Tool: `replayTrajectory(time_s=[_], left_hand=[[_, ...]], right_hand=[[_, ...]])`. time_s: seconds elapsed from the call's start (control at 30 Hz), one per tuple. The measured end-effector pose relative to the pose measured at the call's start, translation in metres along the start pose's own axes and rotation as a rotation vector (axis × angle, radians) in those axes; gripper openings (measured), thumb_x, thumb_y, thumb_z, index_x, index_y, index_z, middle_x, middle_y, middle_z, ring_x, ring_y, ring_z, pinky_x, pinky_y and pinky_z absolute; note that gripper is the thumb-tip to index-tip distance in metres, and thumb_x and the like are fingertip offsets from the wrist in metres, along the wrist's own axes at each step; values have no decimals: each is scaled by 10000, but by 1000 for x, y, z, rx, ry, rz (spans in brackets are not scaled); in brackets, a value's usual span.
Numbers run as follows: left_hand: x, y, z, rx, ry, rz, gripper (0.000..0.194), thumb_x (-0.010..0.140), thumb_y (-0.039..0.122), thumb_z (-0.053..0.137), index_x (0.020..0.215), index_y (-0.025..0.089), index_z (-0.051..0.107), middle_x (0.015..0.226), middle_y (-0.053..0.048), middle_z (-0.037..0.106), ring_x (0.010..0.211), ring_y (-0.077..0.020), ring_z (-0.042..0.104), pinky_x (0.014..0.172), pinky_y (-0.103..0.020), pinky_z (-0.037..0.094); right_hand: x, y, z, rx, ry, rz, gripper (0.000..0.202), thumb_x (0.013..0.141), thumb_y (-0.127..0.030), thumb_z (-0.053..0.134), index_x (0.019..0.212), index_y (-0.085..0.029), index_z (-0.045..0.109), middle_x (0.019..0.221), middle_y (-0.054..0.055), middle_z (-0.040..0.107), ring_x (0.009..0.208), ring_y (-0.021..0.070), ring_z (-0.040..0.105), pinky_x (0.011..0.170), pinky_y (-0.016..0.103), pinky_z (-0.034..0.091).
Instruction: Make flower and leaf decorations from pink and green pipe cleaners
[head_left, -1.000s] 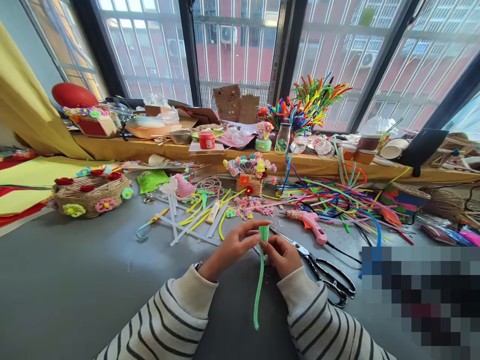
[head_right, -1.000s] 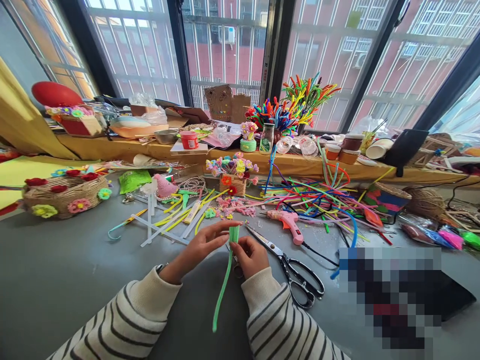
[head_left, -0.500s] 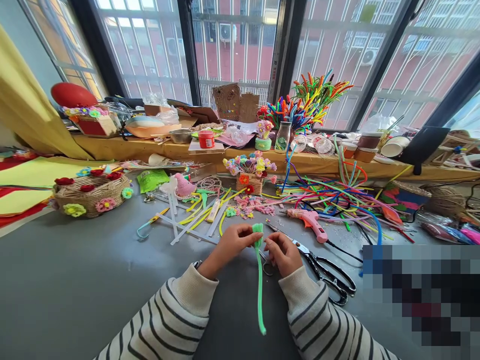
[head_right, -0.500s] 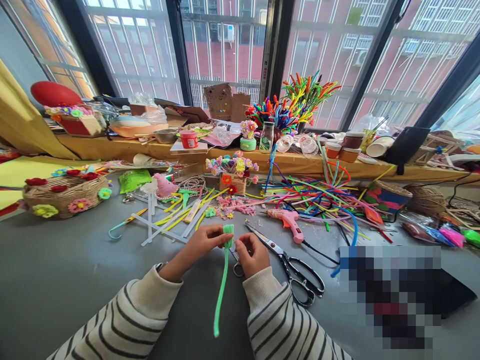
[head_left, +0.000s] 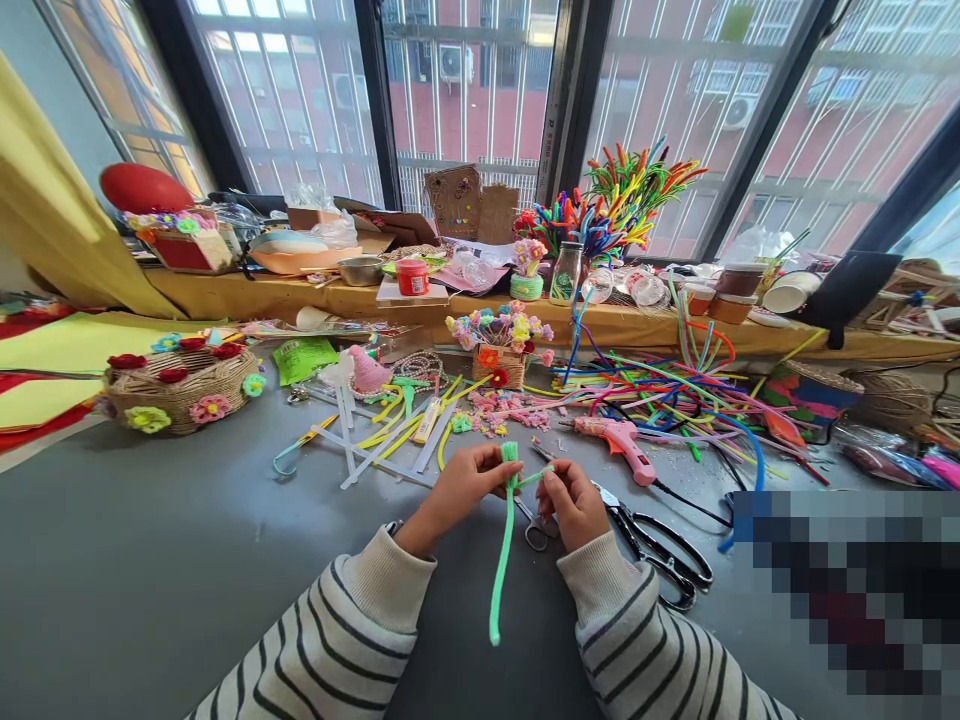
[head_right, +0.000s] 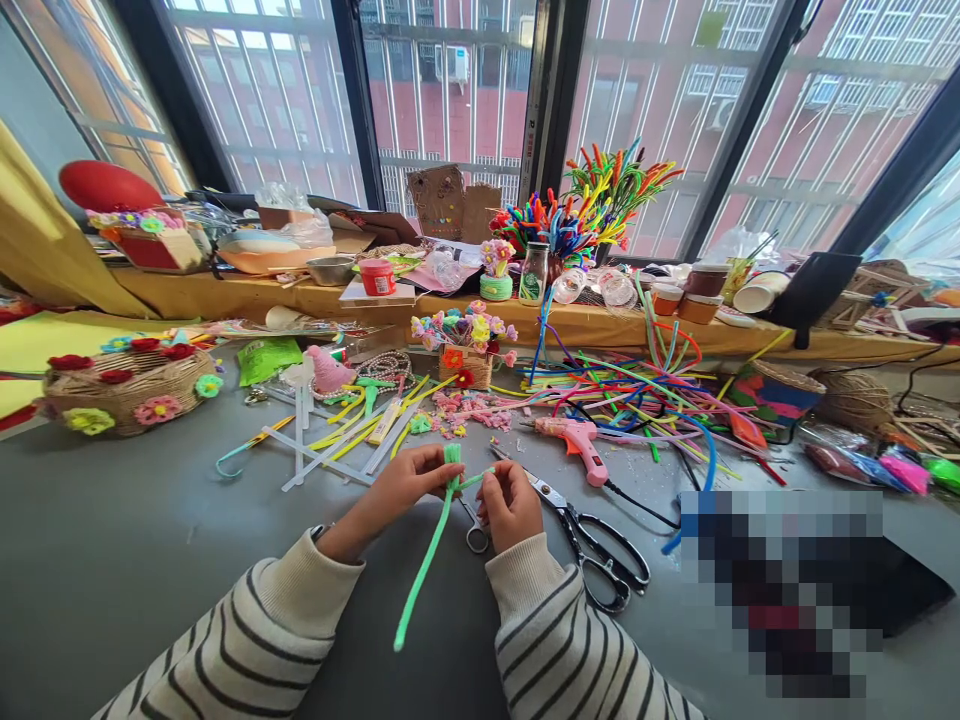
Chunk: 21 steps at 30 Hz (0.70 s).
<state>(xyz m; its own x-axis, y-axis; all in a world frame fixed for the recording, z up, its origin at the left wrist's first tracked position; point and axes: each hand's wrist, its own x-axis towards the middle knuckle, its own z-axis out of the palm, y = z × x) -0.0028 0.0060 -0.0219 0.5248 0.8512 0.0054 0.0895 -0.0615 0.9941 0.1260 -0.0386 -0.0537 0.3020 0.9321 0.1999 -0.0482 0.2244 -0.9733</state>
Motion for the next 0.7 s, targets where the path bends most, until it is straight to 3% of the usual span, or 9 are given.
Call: replayTrajectory(time_s=[0.17,0.27,0.5,0.63,0.7], left_hand=[[0,1,0,-126,-21,-66,223,556,283,614,669,122,510,602,9,547,583,-105,532,578,-235,435],[-1,4,0,-195,30,-85,231,540,271,631,672,123,514,610,6,560,593,-107,542,607,-248,441],[-1,8,-4,-256,297,-30,220,541,292,627,637,132,512,652,10,558,612,-87,517,607,-212,421],[-1,8,-4,-228,324,-10,217,547,302,616,628,142,494,624,28,538,603,-81,501,555,-185,388],[-1,7,-4,-155,297,7,219,571,323,592,604,140,477,583,30,518,581,-84,490,517,-182,365]], right_hand=[[2,1,-1,50,34,24,197,647,-359,485,642,-176,413,457,-62,463,345,50,405,316,165,346],[2,0,-2,96,35,61,192,634,-344,504,614,-174,416,454,-61,471,351,48,419,320,160,352],[0,-4,3,297,-103,211,227,584,-349,578,581,-167,443,493,-47,522,398,64,488,365,178,405],[-1,-1,4,273,-187,306,241,566,-361,584,585,-158,456,484,-37,530,389,71,491,373,187,410],[-2,2,4,189,-199,283,246,578,-381,562,591,-159,457,489,-29,528,399,84,496,384,204,417]])
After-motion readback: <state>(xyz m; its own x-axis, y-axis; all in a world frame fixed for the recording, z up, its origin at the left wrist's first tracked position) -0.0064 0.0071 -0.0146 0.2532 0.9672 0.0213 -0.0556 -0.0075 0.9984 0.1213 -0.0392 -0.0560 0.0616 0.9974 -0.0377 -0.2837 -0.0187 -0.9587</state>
